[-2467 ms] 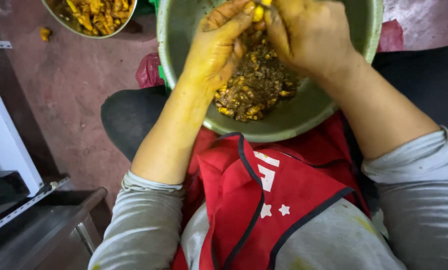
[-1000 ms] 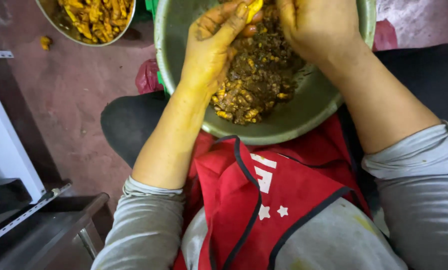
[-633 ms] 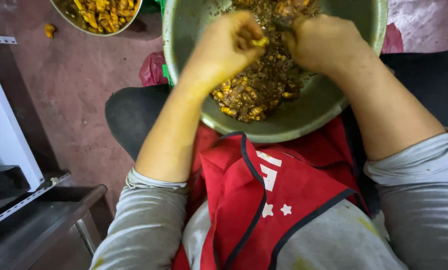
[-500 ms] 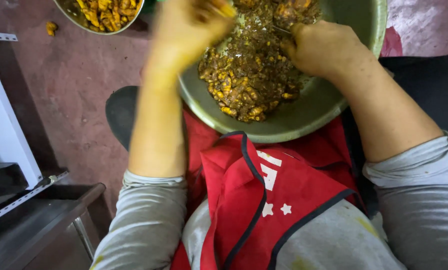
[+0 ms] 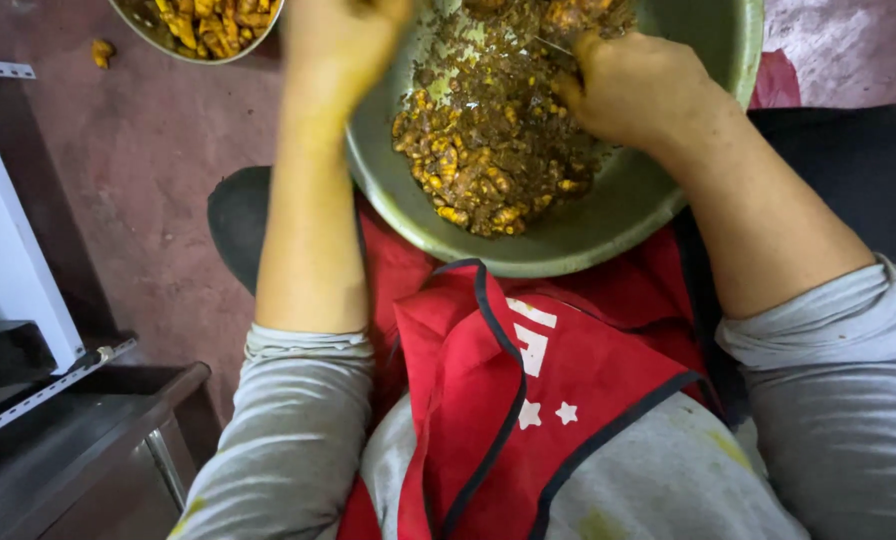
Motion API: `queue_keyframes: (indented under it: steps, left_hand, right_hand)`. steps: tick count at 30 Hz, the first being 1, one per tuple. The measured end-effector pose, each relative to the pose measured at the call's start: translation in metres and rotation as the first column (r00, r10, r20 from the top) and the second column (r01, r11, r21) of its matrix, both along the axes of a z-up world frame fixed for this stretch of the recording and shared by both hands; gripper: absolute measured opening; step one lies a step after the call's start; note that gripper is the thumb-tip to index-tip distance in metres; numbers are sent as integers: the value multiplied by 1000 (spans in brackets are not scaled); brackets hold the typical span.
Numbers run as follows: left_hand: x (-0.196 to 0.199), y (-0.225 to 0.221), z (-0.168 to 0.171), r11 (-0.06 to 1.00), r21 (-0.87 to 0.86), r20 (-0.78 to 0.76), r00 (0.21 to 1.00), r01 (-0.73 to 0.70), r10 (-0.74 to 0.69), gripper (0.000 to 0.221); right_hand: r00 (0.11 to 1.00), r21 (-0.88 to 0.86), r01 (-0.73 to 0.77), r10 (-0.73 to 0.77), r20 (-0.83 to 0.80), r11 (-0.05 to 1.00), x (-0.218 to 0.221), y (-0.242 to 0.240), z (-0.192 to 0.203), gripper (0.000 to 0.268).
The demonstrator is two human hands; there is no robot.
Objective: Processing and cleaning turmeric roots in a large bowl using hands and a small scraping tool
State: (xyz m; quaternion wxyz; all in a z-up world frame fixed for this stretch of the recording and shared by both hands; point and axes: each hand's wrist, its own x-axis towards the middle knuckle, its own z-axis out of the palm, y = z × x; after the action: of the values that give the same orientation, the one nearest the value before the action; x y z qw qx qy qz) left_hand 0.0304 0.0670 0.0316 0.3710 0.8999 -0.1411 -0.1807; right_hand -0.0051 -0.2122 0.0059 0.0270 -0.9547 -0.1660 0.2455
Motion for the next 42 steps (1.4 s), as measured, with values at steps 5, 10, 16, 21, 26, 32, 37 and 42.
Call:
queue_keyframes:
  steps: [5, 10, 16, 21, 26, 32, 37, 42]
  left_hand:
    - [0, -17, -19, 973, 200, -102, 990, 111, -92, 49]
    - [-9, -37, -37, 913, 382, -232, 971, 143, -55, 40]
    - [-33, -70, 33, 824, 456, -570, 822, 337, -21, 59]
    - [-40, -73, 39, 795, 457, -620, 783, 399, -36, 76]
    - [-40, -69, 2, 717, 500, -589, 797, 487, -130, 64]
    - [-56, -72, -37, 683, 503, -576, 795, 529, -191, 89]
    - [-64, -72, -27, 684, 486, -595, 779, 543, -196, 97]
    - [-67, -67, 24, 833, 391, -626, 776, 392, -71, 35]
  right_hand:
    - [1000, 57, 10, -10, 3, 998, -10, 0, 5, 48]
    - [969, 143, -97, 60, 240, 985, -21, -7, -13, 41]
    - [985, 124, -101, 82, 149, 987, -33, -14, -22, 45]
    - [994, 79, 9, -1, -107, 997, -44, -11, -27, 53]
    - [990, 90, 30, -17, -140, 995, -54, -13, -26, 53]
    - [983, 143, 66, -39, -180, 988, -73, -22, -27, 49]
    - [983, 142, 40, -13, -186, 989, -79, -28, -30, 46]
    - [974, 70, 49, -32, -225, 996, -72, -25, -34, 51]
